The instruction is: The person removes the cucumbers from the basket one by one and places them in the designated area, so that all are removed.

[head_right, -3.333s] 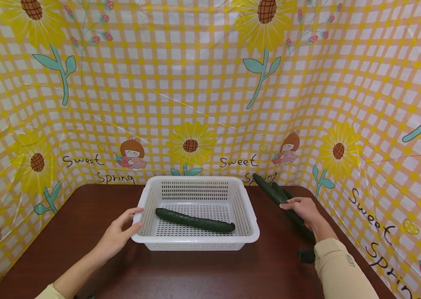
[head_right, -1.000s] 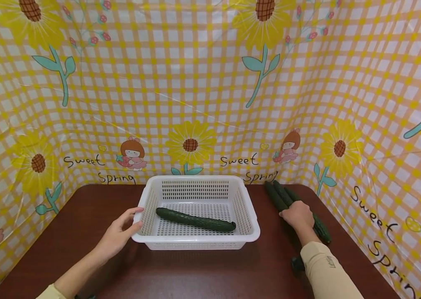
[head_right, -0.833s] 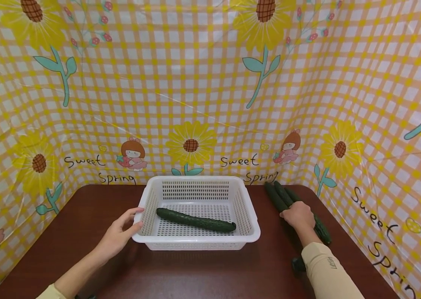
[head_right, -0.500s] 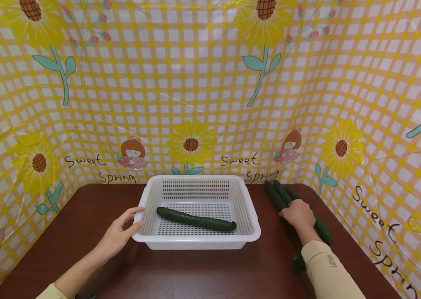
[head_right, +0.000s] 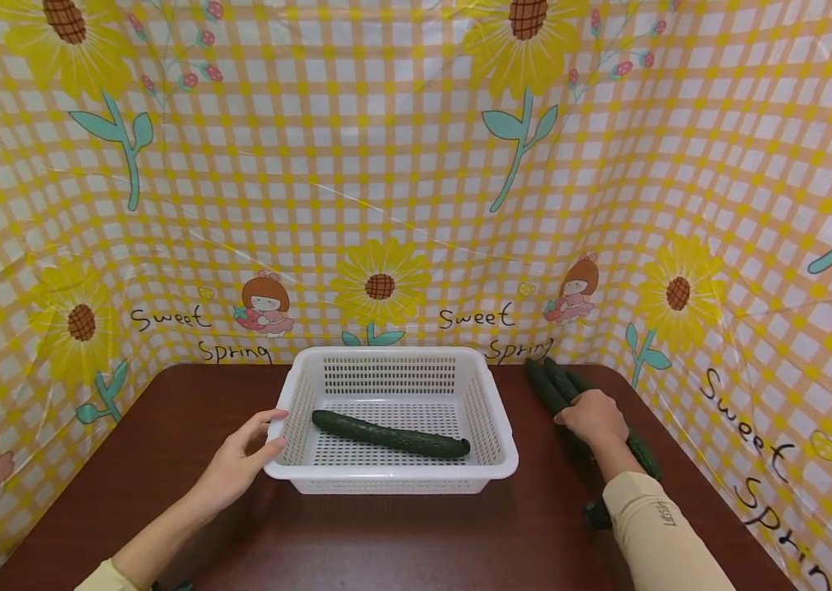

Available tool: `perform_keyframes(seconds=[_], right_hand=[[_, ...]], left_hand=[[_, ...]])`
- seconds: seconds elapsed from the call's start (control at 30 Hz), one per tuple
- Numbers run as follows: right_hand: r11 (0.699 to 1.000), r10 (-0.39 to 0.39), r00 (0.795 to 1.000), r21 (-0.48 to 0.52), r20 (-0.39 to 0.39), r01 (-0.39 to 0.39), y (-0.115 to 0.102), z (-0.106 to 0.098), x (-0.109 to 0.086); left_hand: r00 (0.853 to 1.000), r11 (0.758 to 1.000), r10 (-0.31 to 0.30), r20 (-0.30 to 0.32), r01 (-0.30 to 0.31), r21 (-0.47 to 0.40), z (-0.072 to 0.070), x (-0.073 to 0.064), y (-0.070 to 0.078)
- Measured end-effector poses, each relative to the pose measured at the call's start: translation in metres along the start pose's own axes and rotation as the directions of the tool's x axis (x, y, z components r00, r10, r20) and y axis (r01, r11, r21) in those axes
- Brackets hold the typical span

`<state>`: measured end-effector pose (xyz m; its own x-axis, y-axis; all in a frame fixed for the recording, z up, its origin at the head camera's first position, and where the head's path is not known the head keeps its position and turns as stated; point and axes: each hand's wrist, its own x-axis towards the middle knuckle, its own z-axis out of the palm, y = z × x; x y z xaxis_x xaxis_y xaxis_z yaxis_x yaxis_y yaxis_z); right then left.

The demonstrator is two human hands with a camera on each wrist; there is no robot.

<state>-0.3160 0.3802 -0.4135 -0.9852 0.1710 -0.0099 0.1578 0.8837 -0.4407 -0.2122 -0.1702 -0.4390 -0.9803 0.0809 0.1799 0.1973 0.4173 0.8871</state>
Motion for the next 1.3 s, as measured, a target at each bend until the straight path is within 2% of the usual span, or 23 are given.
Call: perform_keyframes(seconds=[0.3,0.7,0.87,1.13,1.3], right_hand=[[1.000,-0.016,1.000,0.022,0.006,0.016,-0.008,-0.010,0.003],[0.990,-0.138,0.990,0.039,-0.007,0.139,-0.034,-0.027,0.004],[0.987,-0.153,0.988,0.061,0.021,0.151,-0.045,-0.033,0.004],[0.969,-0.196,0.978,0.167,0.065,0.183,-0.070,-0.038,0.004],[0.966,-0.214,0.973,0.169,0.092,0.196,-0.085,-0.039,0.006]], left_hand=[[1.000,0.999,0.017,-0.006,-0.017,-0.028,0.001,0.001,0.001],[1.000,1.000,0.020,0.000,-0.020,-0.007,-0.001,0.002,-0.001],[0.999,0.999,0.032,-0.004,-0.032,-0.003,0.000,0.002,-0.002],[0.999,0.999,0.044,-0.010,-0.044,-0.029,0.000,0.002,-0.002],[0.999,0.999,0.040,-0.010,-0.041,-0.028,0.000,0.002,-0.002]])
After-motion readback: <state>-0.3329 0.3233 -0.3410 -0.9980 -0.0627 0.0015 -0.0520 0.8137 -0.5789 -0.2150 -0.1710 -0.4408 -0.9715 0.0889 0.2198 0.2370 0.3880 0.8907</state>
